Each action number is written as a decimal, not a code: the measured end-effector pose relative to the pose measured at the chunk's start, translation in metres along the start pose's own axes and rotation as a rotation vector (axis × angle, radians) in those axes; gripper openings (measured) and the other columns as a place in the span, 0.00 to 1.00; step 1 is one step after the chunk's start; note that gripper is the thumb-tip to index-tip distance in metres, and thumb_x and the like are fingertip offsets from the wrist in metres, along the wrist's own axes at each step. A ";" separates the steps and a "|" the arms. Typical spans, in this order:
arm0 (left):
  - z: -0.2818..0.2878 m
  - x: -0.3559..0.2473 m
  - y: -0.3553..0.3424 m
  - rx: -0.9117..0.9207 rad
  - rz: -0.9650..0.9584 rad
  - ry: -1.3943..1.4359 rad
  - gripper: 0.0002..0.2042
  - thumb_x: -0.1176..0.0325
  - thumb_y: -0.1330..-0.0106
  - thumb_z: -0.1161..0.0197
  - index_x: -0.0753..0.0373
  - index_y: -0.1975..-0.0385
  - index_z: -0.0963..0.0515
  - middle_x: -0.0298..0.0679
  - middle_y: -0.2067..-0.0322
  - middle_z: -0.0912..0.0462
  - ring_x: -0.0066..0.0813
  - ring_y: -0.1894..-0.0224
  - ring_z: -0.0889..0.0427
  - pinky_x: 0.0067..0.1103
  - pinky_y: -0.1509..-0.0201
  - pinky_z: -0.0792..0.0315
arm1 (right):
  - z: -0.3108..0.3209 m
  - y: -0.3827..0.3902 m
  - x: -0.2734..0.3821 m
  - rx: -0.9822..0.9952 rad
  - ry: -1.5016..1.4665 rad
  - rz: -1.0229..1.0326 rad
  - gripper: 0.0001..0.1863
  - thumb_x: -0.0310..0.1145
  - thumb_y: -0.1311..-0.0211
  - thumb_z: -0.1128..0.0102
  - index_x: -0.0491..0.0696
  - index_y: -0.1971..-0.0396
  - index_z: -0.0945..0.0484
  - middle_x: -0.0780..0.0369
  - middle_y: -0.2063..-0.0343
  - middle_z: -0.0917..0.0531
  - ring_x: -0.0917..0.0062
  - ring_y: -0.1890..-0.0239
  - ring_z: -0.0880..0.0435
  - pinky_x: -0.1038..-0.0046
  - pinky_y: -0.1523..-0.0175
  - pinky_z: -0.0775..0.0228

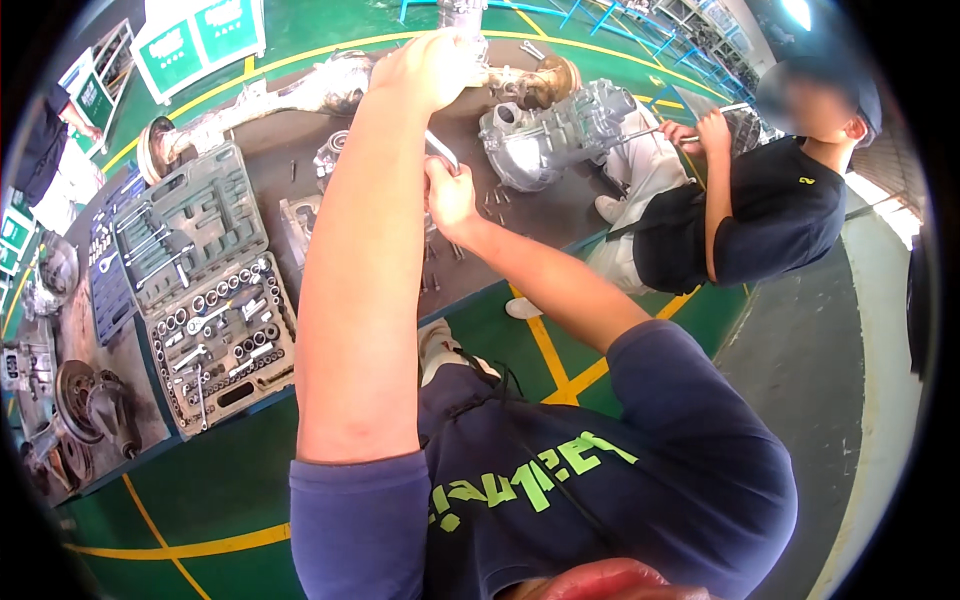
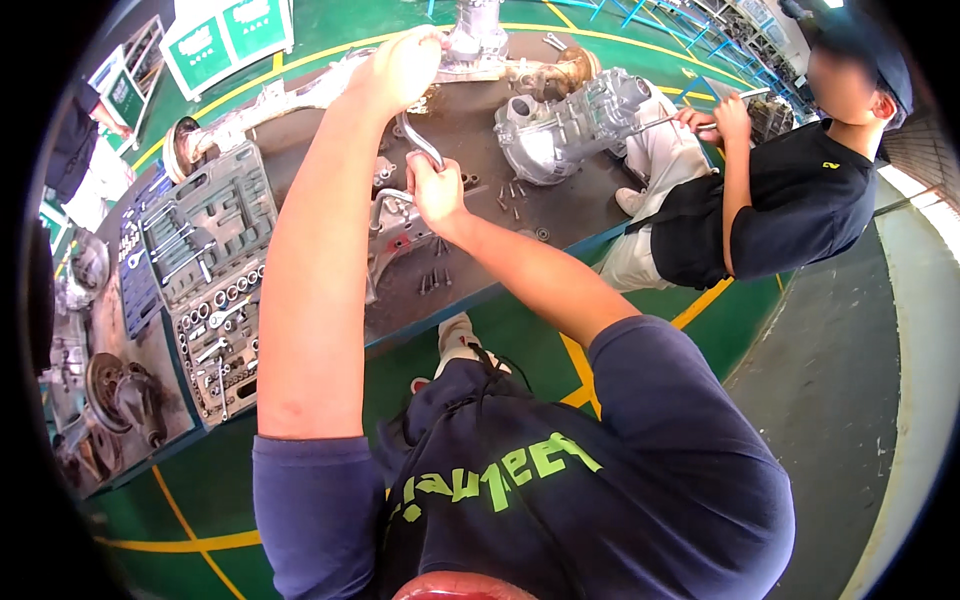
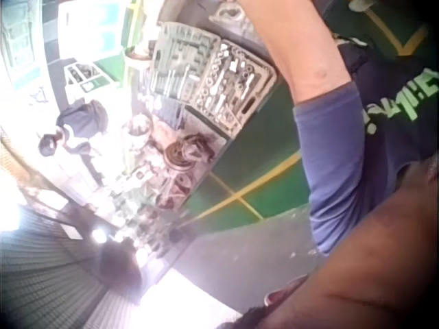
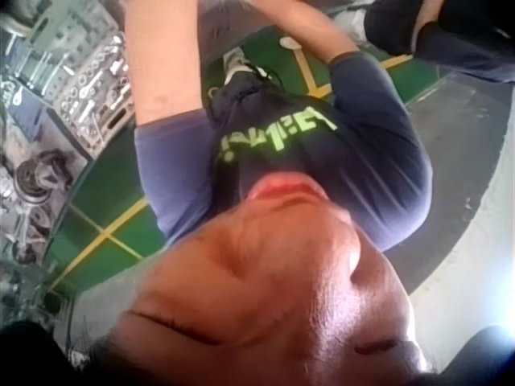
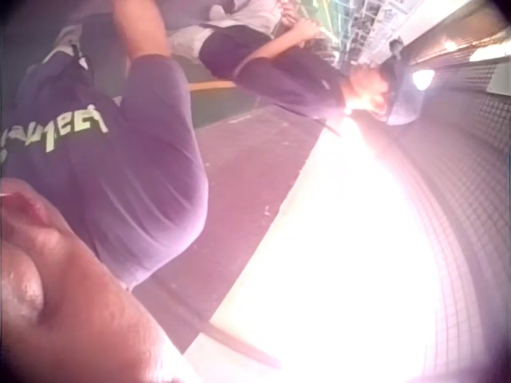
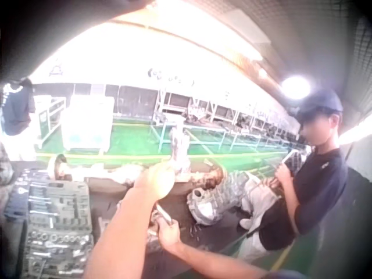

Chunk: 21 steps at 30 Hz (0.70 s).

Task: The person loosens and removes bolts from a transmission housing using a speed handle wrench, then separates the gearbox casing sections and removes internal gear shafts by hand.

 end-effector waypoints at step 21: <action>0.019 -0.016 0.027 0.043 -0.012 -0.126 0.21 0.63 0.33 0.57 0.61 0.51 0.18 0.50 0.44 0.22 0.47 0.41 0.24 0.36 0.36 0.32 | -0.062 0.028 -0.039 0.193 0.081 0.248 0.18 0.32 0.33 0.44 0.41 0.83 0.27 0.69 0.87 0.27 0.88 0.80 0.31 0.75 0.76 0.42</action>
Point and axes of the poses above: each hand's wrist, its own y-axis away from the middle knuckle, its own z-axis out of the back of the hand, x = y × z, the point moved 5 cm from there along -y, towards the middle knuckle
